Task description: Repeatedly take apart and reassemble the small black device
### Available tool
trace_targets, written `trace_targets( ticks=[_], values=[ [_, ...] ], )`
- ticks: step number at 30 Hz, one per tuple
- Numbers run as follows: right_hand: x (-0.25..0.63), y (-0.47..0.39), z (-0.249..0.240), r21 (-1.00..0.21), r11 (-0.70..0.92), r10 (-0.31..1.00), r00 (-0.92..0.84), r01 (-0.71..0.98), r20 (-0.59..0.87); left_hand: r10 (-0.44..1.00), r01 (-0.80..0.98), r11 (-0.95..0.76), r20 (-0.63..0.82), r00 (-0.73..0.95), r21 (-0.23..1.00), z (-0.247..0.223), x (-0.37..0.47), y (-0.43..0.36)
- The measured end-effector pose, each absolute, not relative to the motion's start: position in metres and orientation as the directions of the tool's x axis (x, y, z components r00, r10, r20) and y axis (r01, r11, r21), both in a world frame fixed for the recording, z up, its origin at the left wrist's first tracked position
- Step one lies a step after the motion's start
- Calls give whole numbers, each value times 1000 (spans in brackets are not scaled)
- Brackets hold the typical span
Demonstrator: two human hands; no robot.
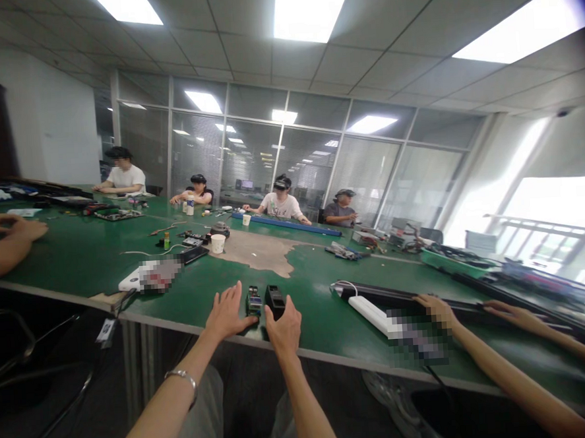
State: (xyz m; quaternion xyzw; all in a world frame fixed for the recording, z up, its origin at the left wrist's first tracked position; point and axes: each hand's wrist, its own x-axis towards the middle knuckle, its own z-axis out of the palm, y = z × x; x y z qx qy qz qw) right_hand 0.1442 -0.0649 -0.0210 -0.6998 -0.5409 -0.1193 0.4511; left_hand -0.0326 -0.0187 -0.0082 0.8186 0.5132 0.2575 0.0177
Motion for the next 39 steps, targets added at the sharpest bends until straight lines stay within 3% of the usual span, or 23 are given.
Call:
trace_targets(
  ticks=[11, 16, 21, 25, 39],
  values=[
    [142, -67, -21, -491, -50, 708, 378, 870, 597, 834, 811, -508, 400, 379, 291, -7, -34, -19],
    [144, -65, -12, -626, -42, 713, 462, 779, 528, 840, 814, -500, 393, 374, 295, -6, -35, -21],
    [135, -66, 12, -721, 80, 686, 487, 688, 540, 838, 813, -500, 402, 368, 298, -6, -35, -21],
    [119, -69, 27, -684, 105, 719, 420, 722, 553, 835, 810, -503, 410, 366, 301, -6, -35, -22],
    [89, -73, 44, -497, -34, 804, 319, 867, 502, 834, 796, -511, 412, 368, 325, -7, -35, -23]
  ],
)
